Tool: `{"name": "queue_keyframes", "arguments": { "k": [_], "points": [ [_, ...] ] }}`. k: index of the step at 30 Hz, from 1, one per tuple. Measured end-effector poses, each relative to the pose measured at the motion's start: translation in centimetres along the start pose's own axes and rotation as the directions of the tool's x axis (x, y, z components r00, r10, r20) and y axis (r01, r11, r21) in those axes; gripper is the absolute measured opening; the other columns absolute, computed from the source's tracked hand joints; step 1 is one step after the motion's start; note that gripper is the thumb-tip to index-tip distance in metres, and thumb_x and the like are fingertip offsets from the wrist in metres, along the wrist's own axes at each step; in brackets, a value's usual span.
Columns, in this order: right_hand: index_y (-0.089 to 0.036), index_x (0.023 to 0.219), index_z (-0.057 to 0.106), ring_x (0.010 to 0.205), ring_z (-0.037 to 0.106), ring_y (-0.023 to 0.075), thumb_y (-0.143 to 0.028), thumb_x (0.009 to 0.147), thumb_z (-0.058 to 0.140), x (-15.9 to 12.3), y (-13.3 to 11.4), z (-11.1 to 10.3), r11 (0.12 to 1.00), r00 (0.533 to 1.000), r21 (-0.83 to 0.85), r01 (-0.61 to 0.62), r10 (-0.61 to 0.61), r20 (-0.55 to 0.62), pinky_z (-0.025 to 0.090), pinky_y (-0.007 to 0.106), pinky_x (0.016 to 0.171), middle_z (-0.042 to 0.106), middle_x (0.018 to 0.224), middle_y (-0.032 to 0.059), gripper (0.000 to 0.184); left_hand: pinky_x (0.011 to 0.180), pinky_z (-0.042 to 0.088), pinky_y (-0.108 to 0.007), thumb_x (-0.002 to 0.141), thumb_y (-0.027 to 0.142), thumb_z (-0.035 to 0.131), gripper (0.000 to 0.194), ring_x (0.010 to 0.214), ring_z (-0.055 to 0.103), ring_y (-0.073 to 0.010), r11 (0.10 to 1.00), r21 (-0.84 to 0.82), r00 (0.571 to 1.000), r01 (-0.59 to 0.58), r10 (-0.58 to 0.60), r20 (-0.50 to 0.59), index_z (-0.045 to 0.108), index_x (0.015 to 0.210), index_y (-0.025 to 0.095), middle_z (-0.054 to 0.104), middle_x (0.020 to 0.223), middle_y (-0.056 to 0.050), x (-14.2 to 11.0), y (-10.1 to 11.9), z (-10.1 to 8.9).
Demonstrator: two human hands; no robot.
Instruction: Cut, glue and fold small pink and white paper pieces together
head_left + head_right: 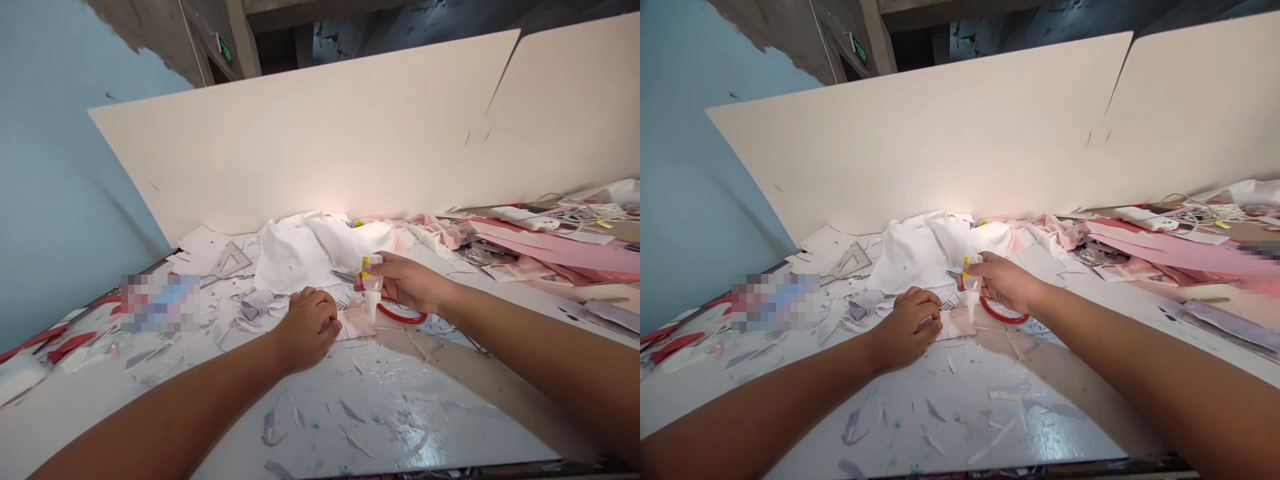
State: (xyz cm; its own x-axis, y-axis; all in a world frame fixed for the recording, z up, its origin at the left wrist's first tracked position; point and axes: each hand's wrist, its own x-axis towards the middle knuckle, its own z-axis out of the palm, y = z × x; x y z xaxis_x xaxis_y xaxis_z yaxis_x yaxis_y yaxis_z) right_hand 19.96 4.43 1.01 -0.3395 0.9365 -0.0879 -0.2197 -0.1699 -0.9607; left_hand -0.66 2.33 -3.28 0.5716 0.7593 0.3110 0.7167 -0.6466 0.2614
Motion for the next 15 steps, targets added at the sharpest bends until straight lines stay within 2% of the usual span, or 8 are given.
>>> {"name": "queue_keyframes", "arguments": {
  "k": [2,4,7,10,15],
  "points": [
    [-0.017,0.067,0.052,0.068,0.062,0.018,-0.01,0.061,0.06,0.1,0.0,-0.1,0.99,0.999,0.138,0.022,-0.019,-0.027,0.048,0.028,0.062,0.065,0.066,0.0042,0.013,0.086,0.031,-0.039,0.079,0.025,0.044,0.015,0.095,0.043,-0.0202,1.0,-0.007,1.0,-0.001,0.001,-0.002,0.058,0.083,0.02,0.056,0.097,-0.003,0.0,0.0,0.0],
    [-0.018,0.063,0.052,0.06,0.06,0.0154,-0.007,0.058,0.057,0.2,0.1,0.1,0.979,0.996,0.197,0.05,-0.034,-0.082,0.047,0.027,0.057,0.062,0.06,0.0014,0.013,0.086,0.031,-0.039,0.08,0.028,0.044,0.022,0.096,0.042,-0.0206,1.0,-0.011,0.999,-0.026,0.026,0.02,0.058,0.096,0.023,0.055,0.101,-0.004,0.0,-0.1,0.0],
    [-0.019,0.06,0.051,0.046,0.051,0.0105,-0.013,0.061,0.06,0.3,0.6,0.5,0.972,0.979,0.193,0.131,-0.097,-0.178,0.042,0.023,0.048,0.054,0.048,-0.0032,0.011,0.088,0.03,-0.041,0.08,0.03,0.045,0.029,0.1,0.04,-0.0222,0.998,-0.008,0.995,-0.06,0.06,0.075,0.056,0.106,0.027,0.051,0.111,-0.004,0.0,0.0,-0.1],
    [-0.018,0.047,0.044,0.038,0.042,0.0086,-0.024,0.065,0.061,0.8,1.5,0.9,0.972,0.959,0.156,0.174,-0.132,-0.252,0.034,0.023,0.041,0.047,0.038,-0.0032,0.025,0.089,0.029,-0.044,0.081,0.032,0.044,0.029,0.102,0.038,-0.0233,0.998,-0.007,0.99,-0.069,0.07,0.119,0.058,0.106,0.028,0.048,0.115,-0.004,-0.1,0.2,-0.3],
    [-0.018,0.043,0.043,0.035,0.039,0.0082,-0.016,0.061,0.052,1.8,2.9,1.2,0.963,0.931,0.1,0.249,-0.209,-0.3,0.029,0.024,0.04,0.041,0.036,-0.0044,0.02,0.09,0.03,-0.044,0.08,0.032,0.046,0.03,0.1,0.038,-0.0226,0.997,-0.021,0.986,-0.072,0.075,0.149,0.058,0.107,0.029,0.048,0.114,-0.004,-0.2,0.3,-0.4]
  ]
}}
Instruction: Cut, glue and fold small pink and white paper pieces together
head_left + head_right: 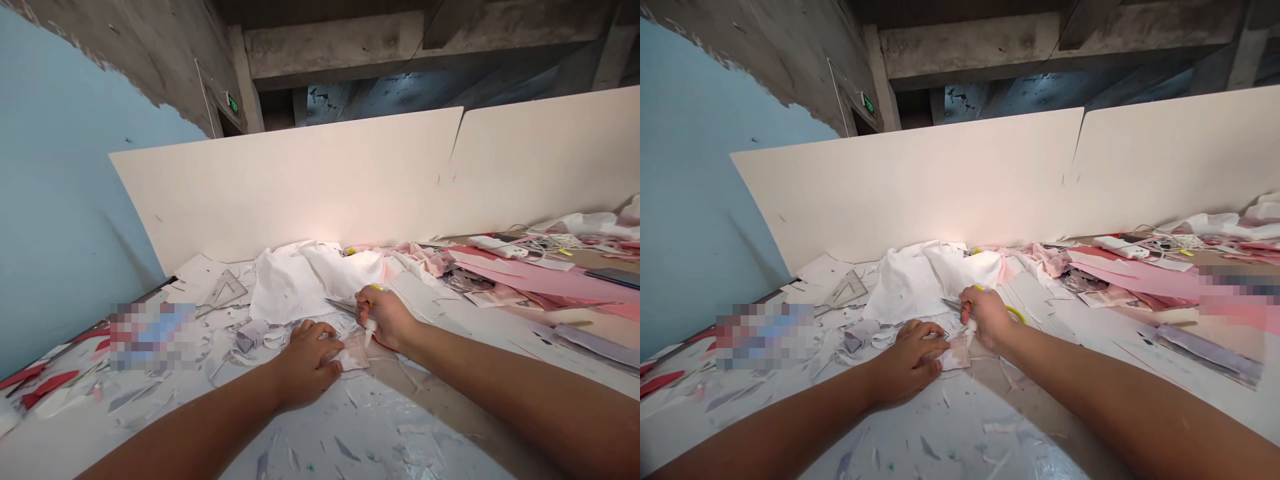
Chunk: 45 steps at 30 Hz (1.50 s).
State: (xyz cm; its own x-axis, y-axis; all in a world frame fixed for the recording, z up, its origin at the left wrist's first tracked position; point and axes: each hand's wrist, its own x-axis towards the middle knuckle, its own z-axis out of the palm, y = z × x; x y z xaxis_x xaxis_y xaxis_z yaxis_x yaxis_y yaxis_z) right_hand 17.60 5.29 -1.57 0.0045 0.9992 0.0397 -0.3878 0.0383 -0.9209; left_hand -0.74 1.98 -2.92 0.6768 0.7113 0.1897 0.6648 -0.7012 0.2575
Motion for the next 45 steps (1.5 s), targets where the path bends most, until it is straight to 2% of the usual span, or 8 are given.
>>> {"name": "queue_keyframes", "arguments": {
  "k": [5,10,15,23,30,36,45],
  "points": [
    [-0.019,0.04,0.039,0.032,0.033,0.0072,-0.012,0.055,0.048,-0.4,0.0,0.5,0.999,0.999,-0.031,0.03,-0.029,0.031,0.027,0.025,0.041,0.035,0.035,-0.007,0.019,0.091,0.03,-0.044,0.079,0.034,0.048,0.031,0.103,0.038,-0.0232,1.0,-0.024,1.0,-0.009,0.009,0.013,0.058,0.107,0.029,0.048,0.114,-0.004,0.1,-0.3,0.0],
    [-0.017,0.04,0.045,0.038,0.039,0.0087,-0.015,0.058,0.056,-1.0,-0.1,0.4,0.995,0.996,-0.096,0.035,-0.027,0.084,0.03,0.025,0.046,0.042,0.036,-0.0047,0.021,0.094,0.028,-0.043,0.075,0.028,0.05,0.029,0.106,0.037,-0.0231,0.998,-0.05,0.999,0.028,-0.026,0.03,0.06,0.103,0.031,0.047,0.116,-0.002,0.2,-0.3,0.0],
    [-0.016,0.04,0.048,0.045,0.042,0.0096,-0.02,0.061,0.061,-1.2,0.4,0.4,0.994,0.998,-0.105,0.043,-0.037,0.057,0.031,0.024,0.05,0.046,0.036,-0.003,0.024,0.095,0.029,-0.041,0.07,0.019,0.05,0.028,0.108,0.037,-0.0224,0.99,-0.118,0.997,0.076,-0.072,0.036,0.061,0.094,0.028,0.048,0.115,-0.001,0.3,-0.3,0.0],
    [-0.018,0.051,0.049,0.045,0.045,0.0113,-0.028,0.061,0.062,-1.2,0.3,0.3,0.999,1.0,-0.028,0.022,-0.021,0.016,0.031,0.025,0.048,0.051,0.042,-0.0028,0.019,0.093,0.031,-0.039,0.07,0.016,0.049,0.021,0.104,0.04,-0.0213,0.995,-0.096,1.0,-0.023,0.021,-0.02,0.061,0.086,0.024,0.053,0.111,-0.002,0.3,-0.2,0.0],
    [-0.017,0.053,0.048,0.046,0.049,0.0118,-0.031,0.063,0.061,-1.7,1.0,0.5,0.999,0.992,-0.018,-0.031,0.033,0.119,0.033,0.025,0.047,0.051,0.044,-0.0026,0.021,0.09,0.032,-0.037,0.073,0.014,0.047,0.021,0.102,0.041,-0.02,0.996,-0.035,0.996,-0.079,0.078,-0.032,0.062,0.085,0.023,0.052,0.111,-0.003,0.1,-0.1,0.0],
    [-0.018,0.056,0.049,0.046,0.05,0.0125,-0.029,0.065,0.062,-2.4,0.8,0.9,0.998,0.983,-0.018,-0.057,0.059,0.173,0.035,0.025,0.047,0.053,0.046,-0.0024,0.019,0.089,0.033,-0.036,0.073,0.014,0.047,0.02,0.1,0.042,-0.0194,0.995,-0.023,0.995,-0.093,0.092,-0.04,0.061,0.085,0.023,0.053,0.109,-0.003,0.1,-0.3,0.1],
    [-0.018,0.056,0.048,0.048,0.05,0.0124,-0.029,0.064,0.065,-2.3,0.3,0.9,1.0,0.991,-0.013,-0.025,0.026,0.131,0.035,0.025,0.051,0.053,0.045,-0.0024,0.022,0.092,0.031,-0.038,0.074,0.016,0.048,0.017,0.103,0.041,-0.0196,0.995,-0.087,0.997,-0.059,0.055,-0.05,0.061,0.083,0.022,0.054,0.11,-0.002,0.0,-0.4,0.1]
  ]
}}
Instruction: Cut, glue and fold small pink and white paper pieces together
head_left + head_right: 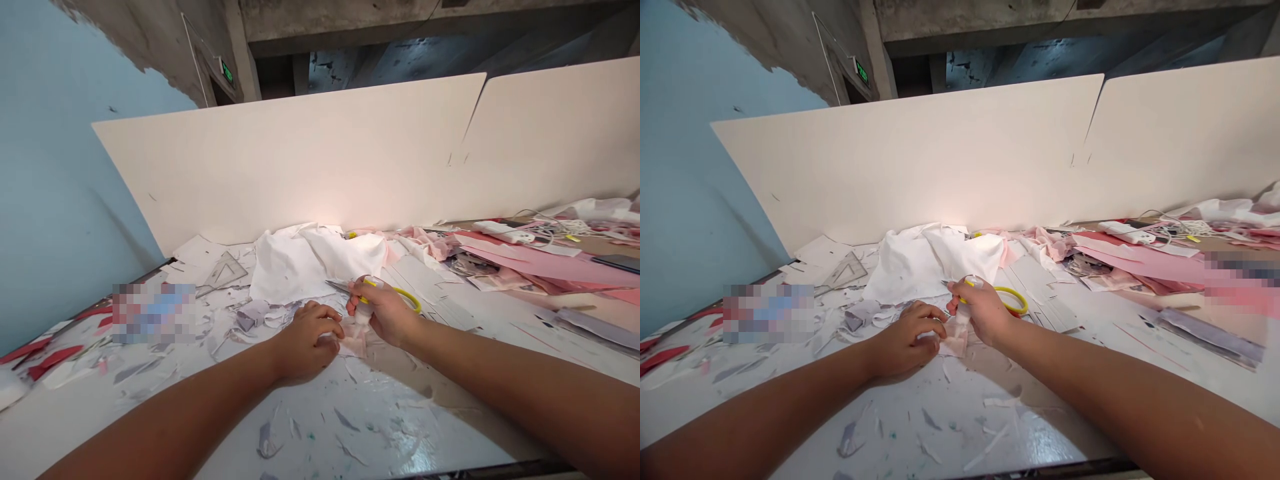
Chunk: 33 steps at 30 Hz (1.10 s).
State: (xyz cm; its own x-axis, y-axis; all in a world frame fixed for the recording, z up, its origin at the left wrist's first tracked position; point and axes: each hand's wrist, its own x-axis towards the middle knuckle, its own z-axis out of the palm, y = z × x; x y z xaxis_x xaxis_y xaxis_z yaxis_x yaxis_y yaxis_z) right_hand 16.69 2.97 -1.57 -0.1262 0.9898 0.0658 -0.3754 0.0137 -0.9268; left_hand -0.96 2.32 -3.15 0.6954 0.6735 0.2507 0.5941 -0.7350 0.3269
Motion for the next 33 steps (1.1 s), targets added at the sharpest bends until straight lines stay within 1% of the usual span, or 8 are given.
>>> {"name": "queue_keyframes", "arguments": {
  "k": [5,9,13,17,20,22,26,33],
  "points": [
    [-0.017,0.053,0.048,0.052,0.051,0.0124,-0.033,0.068,0.061,0.4,0.2,0.0,1.0,0.999,0.022,-0.013,0.014,-0.053,0.036,0.025,0.051,0.055,0.05,0.0002,0.026,0.093,0.03,-0.038,0.077,0.022,0.048,0.015,0.104,0.041,-0.0196,0.999,-0.03,1.0,0.018,-0.019,-0.009,0.063,0.08,0.022,0.054,0.11,-0.002,0.1,-0.3,0.1],
    [-0.018,0.059,0.048,0.054,0.051,0.0112,-0.024,0.062,0.067,0.8,-0.1,0.5,0.997,0.996,0.066,-0.026,0.031,-0.079,0.039,0.024,0.054,0.056,0.055,-0.0011,0.02,0.091,0.031,-0.038,0.076,0.017,0.048,0.017,0.1,0.041,-0.0194,1.0,0.014,1.0,-0.013,0.013,-0.008,0.064,0.081,0.022,0.054,0.105,-0.003,-0.1,-0.1,0.0],
    [-0.02,0.07,0.047,0.046,0.046,0.0092,-0.019,0.055,0.072,1.3,-0.7,1.3,0.995,0.993,0.083,-0.054,0.062,-0.097,0.036,0.023,0.048,0.053,0.051,-0.005,0.029,0.083,0.033,-0.035,0.077,0.017,0.046,0.017,0.09,0.042,-0.0176,0.998,0.059,0.999,-0.019,0.021,-0.041,0.063,0.08,0.021,0.052,0.091,-0.004,-0.5,0.8,-0.1],
    [-0.022,0.071,0.047,0.043,0.043,0.0094,-0.034,0.06,0.071,2.0,-1.5,1.9,0.992,0.993,0.084,-0.094,0.099,-0.057,0.034,0.023,0.043,0.047,0.049,-0.0068,0.029,0.075,0.033,-0.032,0.078,0.017,0.044,0.019,0.079,0.039,-0.0152,0.99,0.133,0.998,-0.035,0.042,-0.051,0.057,0.065,0.017,0.047,0.074,-0.002,-1.0,1.5,-0.2],
    [-0.019,0.062,0.047,0.044,0.044,0.011,-0.05,0.067,0.058,2.5,-1.7,2.1,0.97,0.978,0.126,-0.206,0.207,0.005,0.038,0.026,0.045,0.047,0.051,-0.0034,0.033,0.073,0.032,-0.031,0.079,0.019,0.043,0.021,0.074,0.038,-0.0143,0.983,0.173,0.998,-0.055,0.058,-0.013,0.051,0.06,0.016,0.046,0.068,-0.001,-1.2,1.7,-0.3],
    [-0.018,0.055,0.044,0.044,0.044,0.0108,-0.048,0.07,0.054,2.8,-1.6,2.2,0.953,0.966,0.161,-0.256,0.259,0.003,0.039,0.027,0.046,0.046,0.05,-0.0022,0.035,0.071,0.031,-0.03,0.08,0.021,0.043,0.021,0.072,0.038,-0.0143,0.981,0.187,0.998,-0.056,0.054,0.014,0.051,0.061,0.016,0.046,0.066,-0.001,-1.3,1.7,-0.4],
    [-0.019,0.05,0.038,0.039,0.039,0.0083,-0.034,0.072,0.048,3.3,-0.9,2.6,0.957,0.971,0.206,-0.205,0.226,-0.083,0.035,0.023,0.042,0.041,0.045,-0.0031,0.029,0.067,0.03,-0.03,0.081,0.023,0.042,0.021,0.07,0.039,-0.0147,0.975,0.21,0.997,-0.068,0.062,0.039,0.053,0.064,0.017,0.048,0.064,-0.001,-1.4,1.7,-0.5],
    [-0.021,0.048,0.031,0.033,0.032,0.0087,-0.033,0.07,0.041,3.2,-0.1,3.2,0.964,0.97,0.206,-0.169,0.199,-0.137,0.027,0.024,0.037,0.034,0.039,-0.0041,0.027,0.067,0.031,-0.031,0.082,0.025,0.04,0.022,0.069,0.041,-0.0158,0.959,0.255,0.992,-0.121,0.113,0.047,0.057,0.07,0.017,0.051,0.064,-0.003,-1.4,1.5,-0.4]
  ]
}}
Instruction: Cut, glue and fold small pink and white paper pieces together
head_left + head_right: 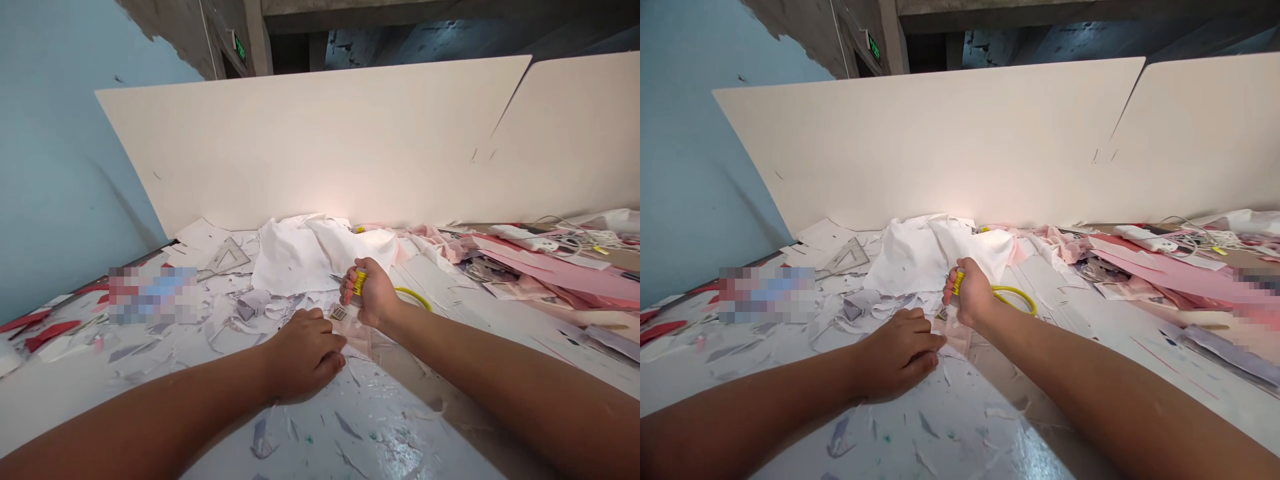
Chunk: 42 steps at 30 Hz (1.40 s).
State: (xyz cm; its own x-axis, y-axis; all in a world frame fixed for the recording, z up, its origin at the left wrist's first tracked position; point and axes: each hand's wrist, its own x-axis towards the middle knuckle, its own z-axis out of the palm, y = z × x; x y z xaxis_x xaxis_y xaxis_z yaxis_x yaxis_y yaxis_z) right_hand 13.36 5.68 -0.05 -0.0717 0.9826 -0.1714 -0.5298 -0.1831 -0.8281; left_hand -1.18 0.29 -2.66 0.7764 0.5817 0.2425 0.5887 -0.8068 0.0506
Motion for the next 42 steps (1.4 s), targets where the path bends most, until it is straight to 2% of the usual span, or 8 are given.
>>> {"name": "queue_keyframes", "arguments": {
  "k": [7,26,35,42],
  "points": [
    [-0.021,0.046,0.031,0.03,0.032,0.0084,-0.03,0.068,0.04,0.17,0.57,0.19,0.999,1.0,-0.025,0.029,-0.029,0.007,0.025,0.025,0.037,0.034,0.037,-0.0044,0.026,0.068,0.032,-0.031,0.082,0.026,0.039,0.021,0.07,0.042,-0.0164,1.0,0.018,0.999,-0.017,0.016,0.041,0.058,0.076,0.017,0.053,0.066,-0.003,-0.02,-0.03,0.0],
    [-0.021,0.04,0.028,0.029,0.03,0.0078,-0.029,0.066,0.039,-0.18,0.46,0.36,0.998,0.998,-0.044,0.04,-0.039,0.04,0.024,0.024,0.035,0.03,0.033,-0.0052,0.029,0.069,0.033,-0.031,0.082,0.026,0.041,0.021,0.071,0.043,-0.0165,1.0,0.003,0.999,-0.014,0.014,0.036,0.059,0.076,0.017,0.053,0.065,-0.003,-0.01,-0.08,0.08],
    [-0.02,0.039,0.029,0.029,0.029,0.0077,-0.026,0.066,0.038,-0.49,0.38,0.58,0.998,0.997,-0.034,0.05,-0.048,0.065,0.024,0.023,0.034,0.029,0.032,-0.0053,0.029,0.07,0.034,-0.032,0.082,0.025,0.039,0.023,0.072,0.042,-0.0172,1.0,0.004,0.999,-0.011,0.011,0.035,0.061,0.084,0.017,0.054,0.067,-0.003,-0.04,-0.19,0.21],
    [-0.02,0.038,0.028,0.029,0.028,0.0079,-0.026,0.067,0.037,-0.35,0.32,0.42,0.998,0.996,-0.039,0.055,-0.052,0.079,0.024,0.023,0.034,0.028,0.032,-0.005,0.03,0.07,0.034,-0.032,0.082,0.026,0.04,0.023,0.072,0.042,-0.0169,1.0,0.005,0.999,-0.017,0.016,0.039,0.06,0.081,0.017,0.053,0.066,-0.003,0.1,-0.14,0.1]
  ]
}}
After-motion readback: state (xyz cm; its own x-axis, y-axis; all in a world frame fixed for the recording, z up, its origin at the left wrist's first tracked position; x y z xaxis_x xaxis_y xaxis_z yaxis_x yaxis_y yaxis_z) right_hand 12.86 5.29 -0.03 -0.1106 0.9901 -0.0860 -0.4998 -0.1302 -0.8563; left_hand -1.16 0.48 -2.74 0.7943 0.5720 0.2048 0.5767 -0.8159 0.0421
